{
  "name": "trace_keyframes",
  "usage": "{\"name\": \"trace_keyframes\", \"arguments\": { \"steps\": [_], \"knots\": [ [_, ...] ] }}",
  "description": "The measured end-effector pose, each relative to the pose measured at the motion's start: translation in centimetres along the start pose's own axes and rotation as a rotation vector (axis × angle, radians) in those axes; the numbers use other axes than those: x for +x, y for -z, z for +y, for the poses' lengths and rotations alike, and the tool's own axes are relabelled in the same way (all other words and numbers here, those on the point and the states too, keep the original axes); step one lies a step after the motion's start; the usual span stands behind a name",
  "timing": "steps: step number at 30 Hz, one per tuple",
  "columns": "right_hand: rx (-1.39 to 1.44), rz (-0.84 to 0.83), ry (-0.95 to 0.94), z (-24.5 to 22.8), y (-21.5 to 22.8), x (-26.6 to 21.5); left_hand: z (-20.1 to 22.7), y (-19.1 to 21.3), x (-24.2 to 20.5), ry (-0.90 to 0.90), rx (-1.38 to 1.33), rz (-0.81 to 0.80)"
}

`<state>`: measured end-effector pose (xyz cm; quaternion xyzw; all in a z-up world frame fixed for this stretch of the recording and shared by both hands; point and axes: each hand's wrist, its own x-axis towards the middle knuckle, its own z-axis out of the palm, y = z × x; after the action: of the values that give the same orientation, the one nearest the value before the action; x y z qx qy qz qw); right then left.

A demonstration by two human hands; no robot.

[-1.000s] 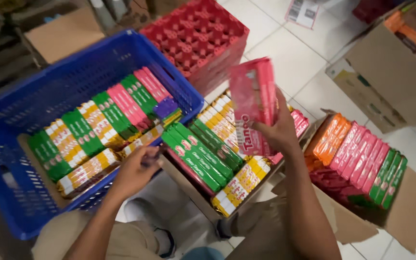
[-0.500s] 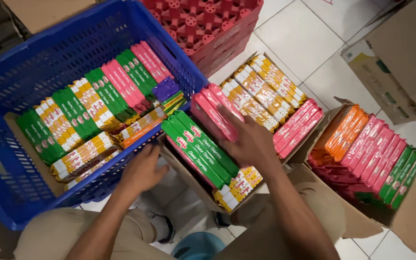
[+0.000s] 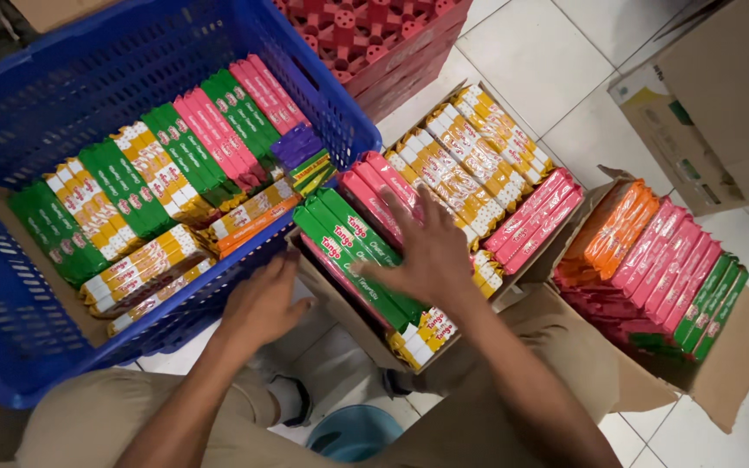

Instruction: The person sits on the floor and sorts packaged items from a blue crate into a cardboard box. They pick up stacks of colorful packages, arrange them by color, and place them into the box.

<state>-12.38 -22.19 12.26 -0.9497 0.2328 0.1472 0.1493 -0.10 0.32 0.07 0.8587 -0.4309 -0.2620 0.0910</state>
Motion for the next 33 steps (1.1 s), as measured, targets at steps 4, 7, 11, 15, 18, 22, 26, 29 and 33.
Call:
{"name": "trace_keyframes", "arguments": {
  "steps": [4,7,11,15,18,22,26,29,33],
  "knots": [
    [0.0,-0.005,-0.018,-1.3,-1.9,-0.4,-0.7,-0.9,0.3,-0.016,0.011,-0.031],
    [-0.022,0.029,0.001,-1.6,-3.1,-0.1,-0.8,-1.0,0.2,-0.024,0.009,-0.006],
    [-0.049,0.157,0.06,-1.3,-4.7,0.4,-0.5,-1.0,0.2,-0.031,0.036,-0.041],
    [-0.088,0.087,0.082,-1.7,-4.0,0.7,-0.8,-1.5,0.4,-0.039,0.014,-0.046],
    [-0.08,0.049,0.07,-1.6,-3.6,0.9,-0.5,-1.1,0.1,-0.046,0.012,-0.034],
    [-0.103,0.065,0.082,-1.4,-4.0,1.0,-0.6,-1.0,0.3,-0.043,0.001,-0.018],
    [-0.163,0.119,0.061,-0.5,-5.4,1.6,-1.5,-1.0,0.1,-0.08,-0.041,0.005],
    [-0.193,0.132,0.06,-0.1,-6.3,2.0,-1.7,3.8,-2.0,-0.063,-0.105,0.058],
    [-0.188,0.226,0.107,0.7,-7.3,2.0,-6.7,8.3,-2.7,-0.022,-0.144,0.169]
  ]
}}
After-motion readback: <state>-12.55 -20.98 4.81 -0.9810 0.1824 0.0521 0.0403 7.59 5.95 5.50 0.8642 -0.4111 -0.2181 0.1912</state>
